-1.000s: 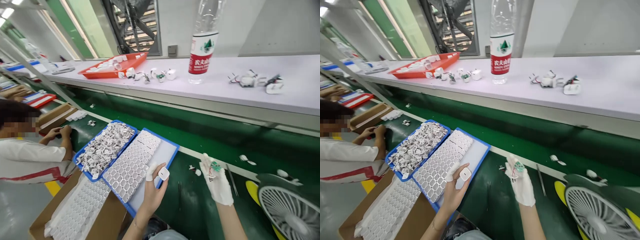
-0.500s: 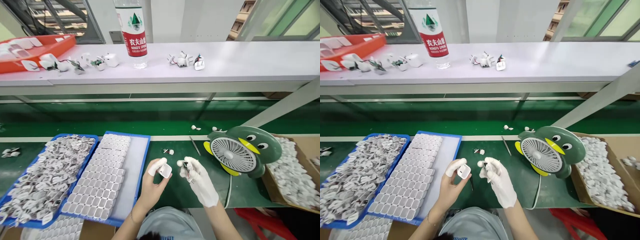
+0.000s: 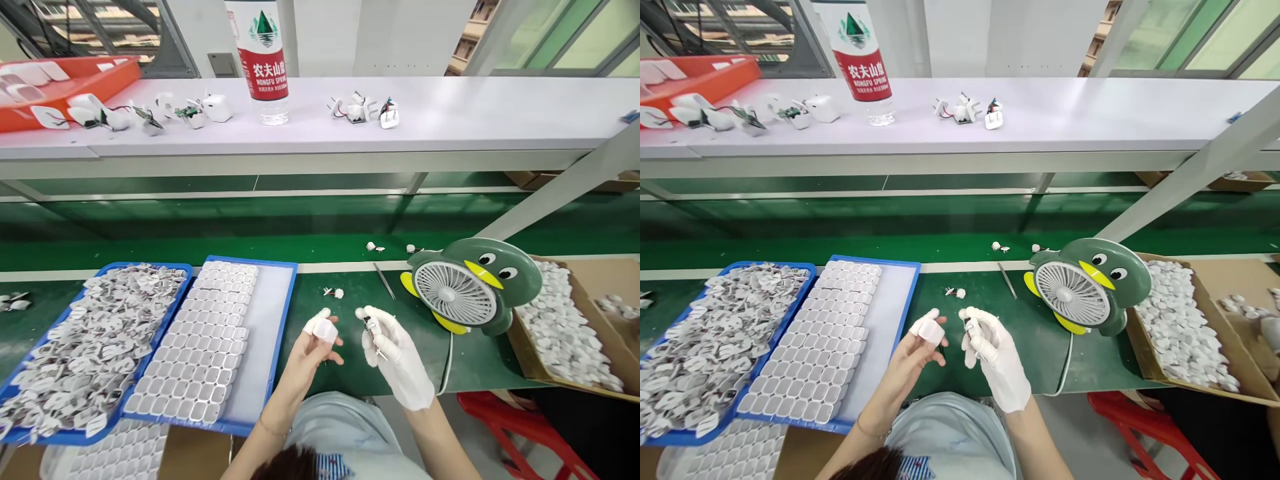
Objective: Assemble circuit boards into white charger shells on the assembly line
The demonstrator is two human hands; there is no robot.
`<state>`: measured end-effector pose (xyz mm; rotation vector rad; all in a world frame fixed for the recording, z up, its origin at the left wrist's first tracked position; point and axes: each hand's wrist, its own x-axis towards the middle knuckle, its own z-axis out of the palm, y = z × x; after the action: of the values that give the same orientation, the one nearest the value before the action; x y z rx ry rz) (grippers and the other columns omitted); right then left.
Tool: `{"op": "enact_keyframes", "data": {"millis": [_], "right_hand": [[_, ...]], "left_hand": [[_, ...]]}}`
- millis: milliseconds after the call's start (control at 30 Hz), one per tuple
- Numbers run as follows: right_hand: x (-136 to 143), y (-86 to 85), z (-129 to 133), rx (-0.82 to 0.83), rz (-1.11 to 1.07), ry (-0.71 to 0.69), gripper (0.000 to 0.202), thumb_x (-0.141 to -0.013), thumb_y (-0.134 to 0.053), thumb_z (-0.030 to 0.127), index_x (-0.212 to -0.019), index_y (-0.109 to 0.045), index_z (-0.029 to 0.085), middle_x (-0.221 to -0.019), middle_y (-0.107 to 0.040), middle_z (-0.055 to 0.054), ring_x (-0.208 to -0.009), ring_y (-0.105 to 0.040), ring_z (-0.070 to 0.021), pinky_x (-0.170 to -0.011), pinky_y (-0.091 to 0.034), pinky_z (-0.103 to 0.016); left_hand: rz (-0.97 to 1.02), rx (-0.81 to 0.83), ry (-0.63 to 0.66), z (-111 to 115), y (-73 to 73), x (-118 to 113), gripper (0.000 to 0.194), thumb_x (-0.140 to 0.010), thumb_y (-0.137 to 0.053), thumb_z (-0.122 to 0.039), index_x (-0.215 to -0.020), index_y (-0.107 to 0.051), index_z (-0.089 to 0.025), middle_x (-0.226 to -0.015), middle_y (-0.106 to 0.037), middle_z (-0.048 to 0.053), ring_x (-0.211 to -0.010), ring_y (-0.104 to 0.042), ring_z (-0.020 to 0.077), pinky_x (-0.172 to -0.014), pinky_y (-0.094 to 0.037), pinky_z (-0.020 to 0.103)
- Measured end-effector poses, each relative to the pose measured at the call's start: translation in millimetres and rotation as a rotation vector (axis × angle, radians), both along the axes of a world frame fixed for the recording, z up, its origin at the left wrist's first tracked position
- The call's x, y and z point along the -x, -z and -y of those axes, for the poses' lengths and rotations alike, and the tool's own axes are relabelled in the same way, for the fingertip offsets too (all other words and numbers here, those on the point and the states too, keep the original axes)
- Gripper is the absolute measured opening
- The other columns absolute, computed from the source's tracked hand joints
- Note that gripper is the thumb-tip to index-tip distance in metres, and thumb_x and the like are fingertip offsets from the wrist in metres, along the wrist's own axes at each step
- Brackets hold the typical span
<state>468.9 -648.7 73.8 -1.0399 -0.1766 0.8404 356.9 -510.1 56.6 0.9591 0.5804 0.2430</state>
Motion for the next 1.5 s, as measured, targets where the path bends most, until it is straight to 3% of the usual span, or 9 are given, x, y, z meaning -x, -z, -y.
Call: {"op": "enact_keyframes", "data": {"millis": [100, 233, 367, 533, 733, 833, 1000, 1200, 1500], "right_hand": [[5.9, -1.1, 5.0, -0.033, 0.011, -0.038, 0.036, -0.083, -0.07, 0.039, -0.116, -0.063, 0.028, -0.119, -0.065, -0.008, -0.05, -0.053, -0.0051, -0.041, -0.039, -0.02], [12.1, -0.8, 15.3, -0.033, 0.011, -0.095, 0.059, -0.082, -0.072, 0.039, -0.135, -0.044, 0.037, -0.102, -0.07, -0.004, -0.045, -0.057, -0.0075, -0.041, -0.038, -0.019], [15.8, 3.8, 21.7, -0.034, 0.053, -0.046, 0.052, -0.074, -0.076, 0.049, -0.117, -0.057, 0.027, -0.082, -0.07, -0.003, -0.041, -0.054, -0.0081, -0.035, -0.026, -0.017], [15.6, 1.0, 18.6, -0.038, 0.09, 0.028, 0.04, -0.065, -0.083, 0.049, -0.087, -0.062, 0.022, -0.065, -0.068, -0.001, -0.035, -0.046, -0.0068, -0.035, -0.03, -0.02], [13.6, -12.1, 13.5, -0.041, 0.075, 0.125, 0.034, -0.077, -0.076, 0.041, -0.108, -0.067, 0.029, -0.104, -0.072, -0.004, -0.092, -0.068, -0.0164, -0.077, -0.056, -0.029], [14.9, -17.2, 17.2, 0.013, 0.142, 0.094, 0.028, -0.078, -0.076, 0.029, -0.106, -0.069, 0.028, -0.106, -0.073, -0.005, -0.089, -0.069, -0.0173, -0.078, -0.058, -0.032], [14.7, -31.5, 31.5, 0.192, 0.534, -0.024, 0.056, -0.074, -0.078, 0.014, -0.123, -0.058, 0.032, -0.104, -0.075, -0.003, -0.083, -0.072, -0.0198, -0.072, -0.061, -0.034], [2.7, -45.8, 35.6, 0.26, 1.176, -0.197, 0.051, -0.086, -0.065, 0.017, -0.131, -0.05, 0.034, -0.103, -0.074, -0.003, -0.08, -0.072, -0.02, -0.064, -0.059, -0.032], [-10.0, -74.0, 20.5, 0.216, 1.513, -0.405, 0.071, -0.095, -0.044, 0.011, -0.153, -0.009, 0.033, -0.099, -0.069, -0.001, -0.08, -0.067, -0.015, -0.075, -0.058, -0.031]], "left_hand": [[0.017, -0.242, 0.181, 4.2, -15.6, 7.7, 0.05, -0.084, -0.067, -0.024, -0.131, -0.052, -0.026, -0.13, -0.061, 0.009, -0.089, -0.065, 0.0172, -0.075, -0.058, 0.034], [0.007, -0.738, 0.237, 7.6, -32.8, 17.4, 0.04, -0.084, -0.068, -0.02, -0.122, -0.06, -0.029, -0.119, -0.067, 0.004, -0.088, -0.066, 0.015, -0.083, -0.055, 0.031], [0.08, -0.965, 0.233, 8.9, -44.1, 25.3, 0.045, -0.085, -0.066, -0.017, -0.126, -0.055, -0.031, -0.117, -0.067, 0.003, -0.091, -0.066, 0.015, -0.078, -0.055, 0.027], [0.117, -1.065, 0.182, 10.7, -50.9, 33.3, 0.051, -0.084, -0.066, -0.012, -0.129, -0.052, -0.031, -0.115, -0.067, 0.004, -0.089, -0.066, 0.0142, -0.078, -0.056, 0.027], [0.104, -1.124, 0.124, 13.4, -55.5, 34.4, 0.054, -0.082, -0.069, -0.015, -0.131, -0.053, -0.03, -0.115, -0.068, 0.006, -0.094, -0.068, 0.018, -0.076, -0.058, 0.027], [0.105, -1.154, 0.106, 14.9, -53.9, 36.1, 0.063, -0.081, -0.071, -0.015, -0.137, -0.048, -0.032, -0.114, -0.071, 0.006, -0.095, -0.07, 0.0196, -0.079, -0.059, 0.029], [0.096, -1.23, 0.085, 14.3, -52.0, 40.0, 0.069, -0.08, -0.073, -0.014, -0.139, -0.043, -0.033, -0.116, -0.071, 0.005, -0.099, -0.07, 0.0204, -0.084, -0.058, 0.031], [0.139, -1.342, 0.087, 12.4, -61.3, 38.0, 0.06, -0.081, -0.07, -0.012, -0.134, -0.048, -0.029, -0.112, -0.071, 0.006, -0.097, -0.069, 0.0188, -0.083, -0.057, 0.029], [0.144, -1.411, 0.099, 13.5, -55.1, 31.2, 0.065, -0.082, -0.067, -0.009, -0.139, -0.044, -0.027, -0.091, -0.068, 0.004, -0.076, -0.064, 0.0166, -0.068, -0.055, 0.028]]}}
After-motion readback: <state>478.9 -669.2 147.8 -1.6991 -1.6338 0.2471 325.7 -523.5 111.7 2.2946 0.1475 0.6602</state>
